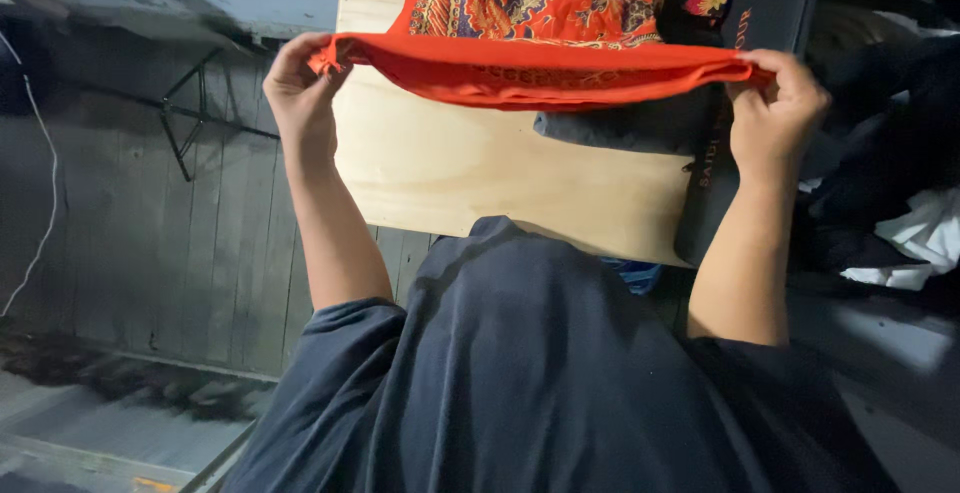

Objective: The person folds a red patterned cloth on a wooden table, carefully aligning the edges and smoothing it down before placing it into a black storage bin.

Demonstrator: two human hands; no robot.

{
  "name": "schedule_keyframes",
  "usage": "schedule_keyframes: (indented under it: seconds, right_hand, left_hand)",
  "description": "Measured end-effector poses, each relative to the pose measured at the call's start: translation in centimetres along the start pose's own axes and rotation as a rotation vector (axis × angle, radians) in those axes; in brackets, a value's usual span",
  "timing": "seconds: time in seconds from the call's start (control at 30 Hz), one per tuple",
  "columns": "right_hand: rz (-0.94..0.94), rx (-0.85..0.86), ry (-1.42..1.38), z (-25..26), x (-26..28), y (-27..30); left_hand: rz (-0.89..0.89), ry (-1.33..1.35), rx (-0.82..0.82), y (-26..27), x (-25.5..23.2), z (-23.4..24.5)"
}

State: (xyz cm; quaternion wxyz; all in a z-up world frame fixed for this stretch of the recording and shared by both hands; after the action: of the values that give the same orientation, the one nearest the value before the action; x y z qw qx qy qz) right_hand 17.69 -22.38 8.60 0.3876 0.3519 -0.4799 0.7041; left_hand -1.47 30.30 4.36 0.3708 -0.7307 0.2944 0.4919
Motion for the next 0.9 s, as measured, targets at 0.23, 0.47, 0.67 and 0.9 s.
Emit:
schedule_keyframes:
  seconds: [0.23,0.47,0.67,0.9]
  right_hand:
    - [0.62,-0.075,0.312,0.5,11.5,-3.6]
    - [0.436,0.002,-0.168,2.8,9.3,-4.5]
    - [0.636,0.096,0.027,1.4,12.3,-3.4]
    - [0.566,0.232,0.142,-0.2,15.4,-1.8]
  left_hand:
    - [-0.363,-0.147,-0.173,-2.5,-7.5,-0.9]
    - [-0.523,-0.416,-0.257,-2.3,-16.3,-1.9]
    - [-1.043,-1.064,-0.356,0.2,-22.8,-4.9]
    - [-0.696,-0.676,-0.452,-1.1,-20.2,0.0]
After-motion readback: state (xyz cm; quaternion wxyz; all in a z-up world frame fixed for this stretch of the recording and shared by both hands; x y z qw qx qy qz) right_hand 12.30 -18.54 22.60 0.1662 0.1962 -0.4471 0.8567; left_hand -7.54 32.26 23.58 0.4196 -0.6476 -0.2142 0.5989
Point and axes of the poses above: each hand's wrist, its own y-axis away from the middle knuckle, its own z-axis out of the back of the hand, x = y × z, the point moved 5 cm from there along -y, towards the middle knuckle, and after that the axes turned 4 degrees about -y, right-handed, at the moved point
